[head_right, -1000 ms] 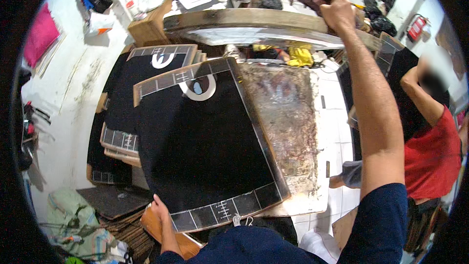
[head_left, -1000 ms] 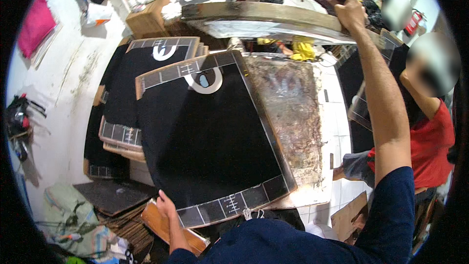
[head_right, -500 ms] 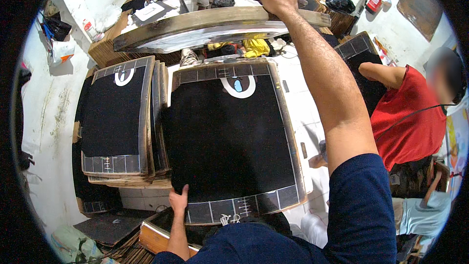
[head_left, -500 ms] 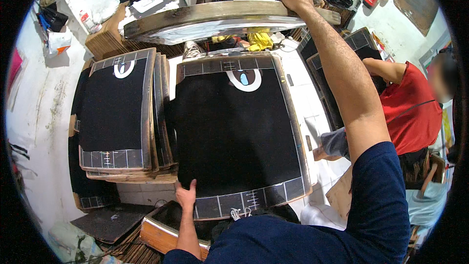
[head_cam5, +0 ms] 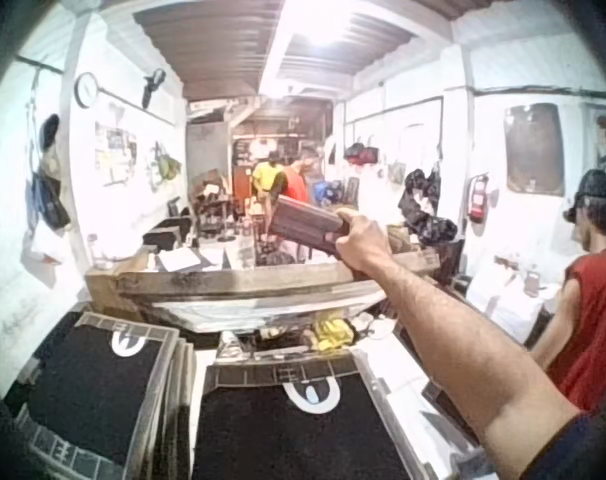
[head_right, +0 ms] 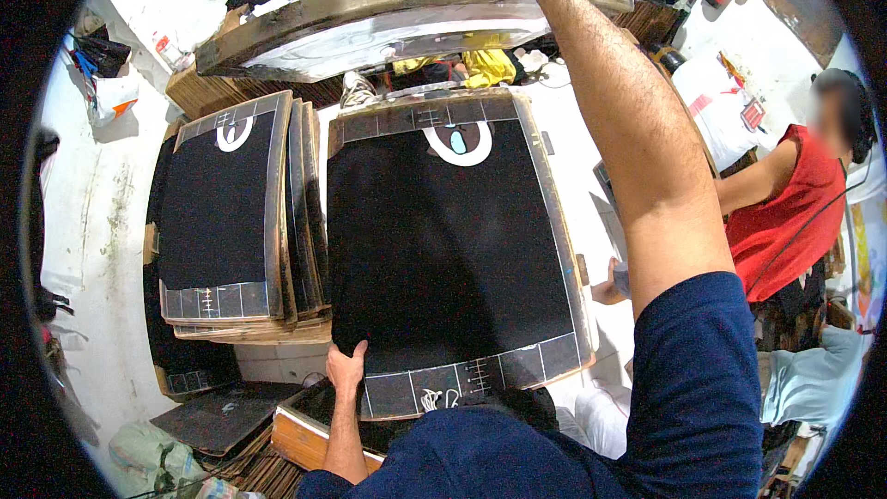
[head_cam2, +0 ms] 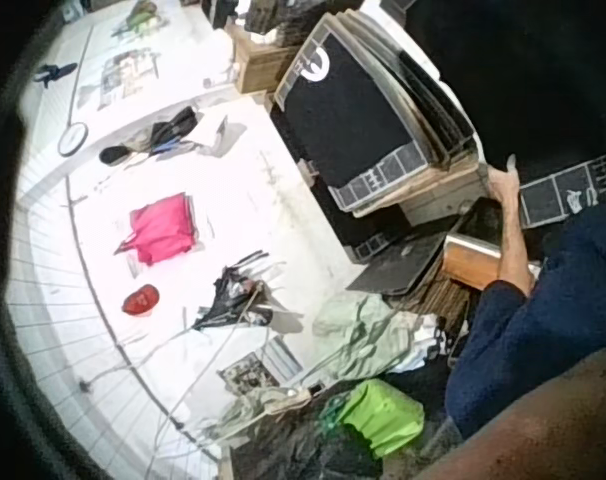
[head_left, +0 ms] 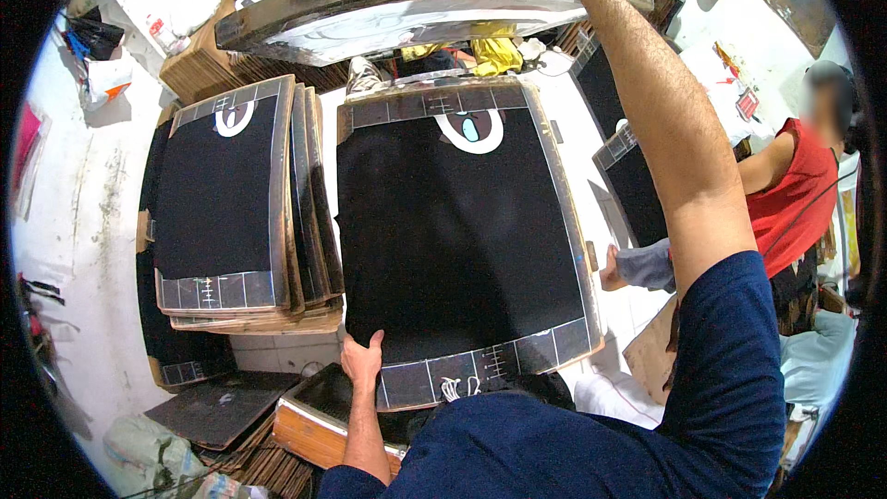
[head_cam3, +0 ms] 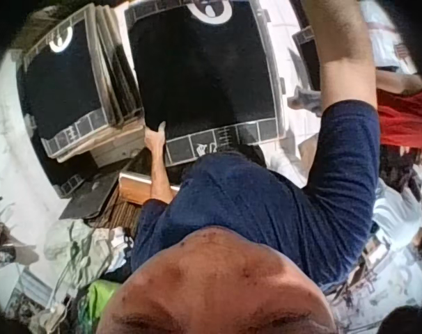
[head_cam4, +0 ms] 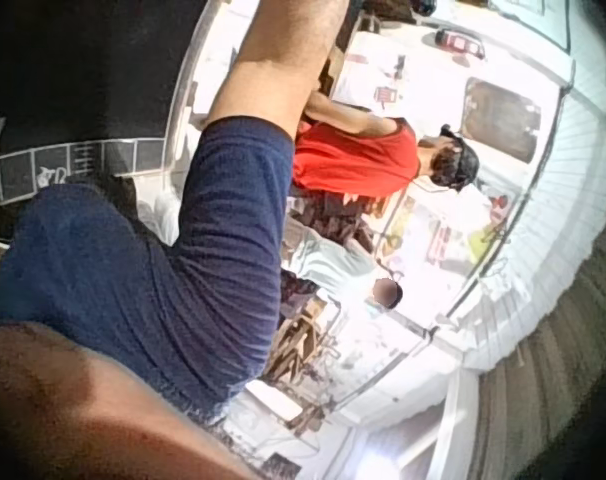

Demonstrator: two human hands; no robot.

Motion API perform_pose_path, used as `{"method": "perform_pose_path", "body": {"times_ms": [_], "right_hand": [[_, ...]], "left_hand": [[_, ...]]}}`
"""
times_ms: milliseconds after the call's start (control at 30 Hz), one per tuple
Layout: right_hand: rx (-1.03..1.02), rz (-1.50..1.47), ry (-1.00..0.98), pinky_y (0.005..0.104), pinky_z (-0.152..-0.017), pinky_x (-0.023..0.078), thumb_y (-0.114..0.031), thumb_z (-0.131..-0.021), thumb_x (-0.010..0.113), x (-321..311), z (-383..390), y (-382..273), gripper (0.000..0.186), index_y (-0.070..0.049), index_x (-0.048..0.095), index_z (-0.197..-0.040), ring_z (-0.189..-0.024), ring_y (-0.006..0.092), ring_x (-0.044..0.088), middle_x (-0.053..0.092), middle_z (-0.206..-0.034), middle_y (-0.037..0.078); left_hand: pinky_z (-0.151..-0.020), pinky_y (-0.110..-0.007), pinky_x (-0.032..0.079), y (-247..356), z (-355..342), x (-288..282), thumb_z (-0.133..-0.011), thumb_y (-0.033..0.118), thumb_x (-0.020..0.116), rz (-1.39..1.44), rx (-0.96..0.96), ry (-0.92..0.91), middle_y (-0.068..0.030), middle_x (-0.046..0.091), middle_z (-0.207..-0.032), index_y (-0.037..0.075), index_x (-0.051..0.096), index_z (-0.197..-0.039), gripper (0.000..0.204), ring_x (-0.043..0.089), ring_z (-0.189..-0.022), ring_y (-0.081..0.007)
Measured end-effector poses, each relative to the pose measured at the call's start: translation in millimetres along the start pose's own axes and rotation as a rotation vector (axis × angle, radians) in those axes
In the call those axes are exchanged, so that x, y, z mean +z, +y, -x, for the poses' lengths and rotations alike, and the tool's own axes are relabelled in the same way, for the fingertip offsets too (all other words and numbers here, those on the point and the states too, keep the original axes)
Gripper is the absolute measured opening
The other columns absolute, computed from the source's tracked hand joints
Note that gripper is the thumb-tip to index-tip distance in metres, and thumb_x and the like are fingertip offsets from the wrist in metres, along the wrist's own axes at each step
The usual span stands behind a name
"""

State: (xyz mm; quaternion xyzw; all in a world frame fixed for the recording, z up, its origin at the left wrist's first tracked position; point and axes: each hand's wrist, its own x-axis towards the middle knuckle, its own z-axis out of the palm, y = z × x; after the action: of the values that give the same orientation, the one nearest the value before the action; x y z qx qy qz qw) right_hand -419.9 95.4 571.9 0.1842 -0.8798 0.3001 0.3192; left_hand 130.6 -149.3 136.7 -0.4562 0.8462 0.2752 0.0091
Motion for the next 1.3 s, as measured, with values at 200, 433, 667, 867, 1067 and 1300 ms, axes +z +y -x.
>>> {"method": "perform_pose_path", "body": {"times_ms": [200, 433, 667, 867, 1067, 1300], "right_hand": [[-0.021, 0.051, 0.007, 0.0458, -0.095, 0.055, -0.031, -0.087, 0.079, 1, -9, 0, 0.044, -0.016, 0.071, -0.127, -0.11, 0.0359, 0.072, 0.076, -0.114, 0.016], [-0.014, 0.049, 0.02, 0.0444, -0.1, 0.054, -0.031, -0.087, 0.079, -1, -11, -3, 0.048, -0.015, 0.07, -0.131, -0.115, 0.0365, 0.07, 0.075, -0.121, 0.017], [-0.08, 0.084, 0.063, 0.044, -0.102, 0.053, -0.03, -0.086, 0.079, 3, -19, 2, 0.05, -0.013, 0.069, -0.132, -0.119, 0.0371, 0.068, 0.073, -0.125, 0.019], [-0.038, 0.031, -0.01, 0.0452, -0.094, 0.055, -0.027, -0.087, 0.079, 0, -22, -2, 0.044, -0.012, 0.071, -0.127, -0.111, 0.038, 0.071, 0.074, -0.118, 0.02], [-0.051, 0.018, -0.053, 0.0444, -0.094, 0.054, -0.025, -0.086, 0.081, 1, -28, 3, 0.043, -0.011, 0.071, -0.125, -0.11, 0.0357, 0.071, 0.075, -0.116, 0.02], [-0.196, 0.055, 0.056, 0.0436, -0.099, 0.053, -0.022, -0.084, 0.083, 18, -52, 17, 0.051, -0.006, 0.069, -0.13, -0.115, 0.038, 0.069, 0.071, -0.124, 0.025]], "left_hand": [[-0.097, -0.056, 0.051, 14, -4, -11, -0.079, 0.051, 0.086, -0.035, -0.006, -0.045, -0.0367, 0.069, -0.116, -0.01, 0.058, -0.13, 0.085, 0.066, -0.111, -0.0538], [-0.097, -0.055, 0.052, 29, -5, -18, -0.079, 0.05, 0.086, -0.084, -0.031, -0.053, -0.0383, 0.069, -0.115, -0.011, 0.06, -0.128, 0.083, 0.066, -0.112, -0.0541], [-0.103, -0.051, 0.05, 23, -9, -10, -0.076, 0.047, 0.09, -0.021, -0.106, -0.046, -0.0351, 0.064, -0.129, -0.011, 0.052, -0.136, 0.091, 0.063, -0.123, -0.0491], [-0.102, -0.053, 0.049, 0, -19, 18, -0.073, 0.046, 0.091, -0.005, 0.041, 0.033, -0.0319, 0.065, -0.12, -0.01, 0.06, -0.122, 0.082, 0.062, -0.117, -0.049], [-0.102, -0.055, 0.047, 43, -52, 11, -0.084, 0.064, 0.077, -0.388, 0.05, 0.206, -0.0282, 0.062, -0.122, -0.008, 0.053, -0.134, 0.091, 0.058, -0.119, -0.0479], [-0.111, -0.065, 0.033, 283, -165, 71, -0.083, 0.054, 0.082, -0.091, 0.719, 0.39, -0.0233, 0.043, -0.154, 0.009, 0.047, -0.152, 0.09, 0.036, -0.146, -0.0432]]}}
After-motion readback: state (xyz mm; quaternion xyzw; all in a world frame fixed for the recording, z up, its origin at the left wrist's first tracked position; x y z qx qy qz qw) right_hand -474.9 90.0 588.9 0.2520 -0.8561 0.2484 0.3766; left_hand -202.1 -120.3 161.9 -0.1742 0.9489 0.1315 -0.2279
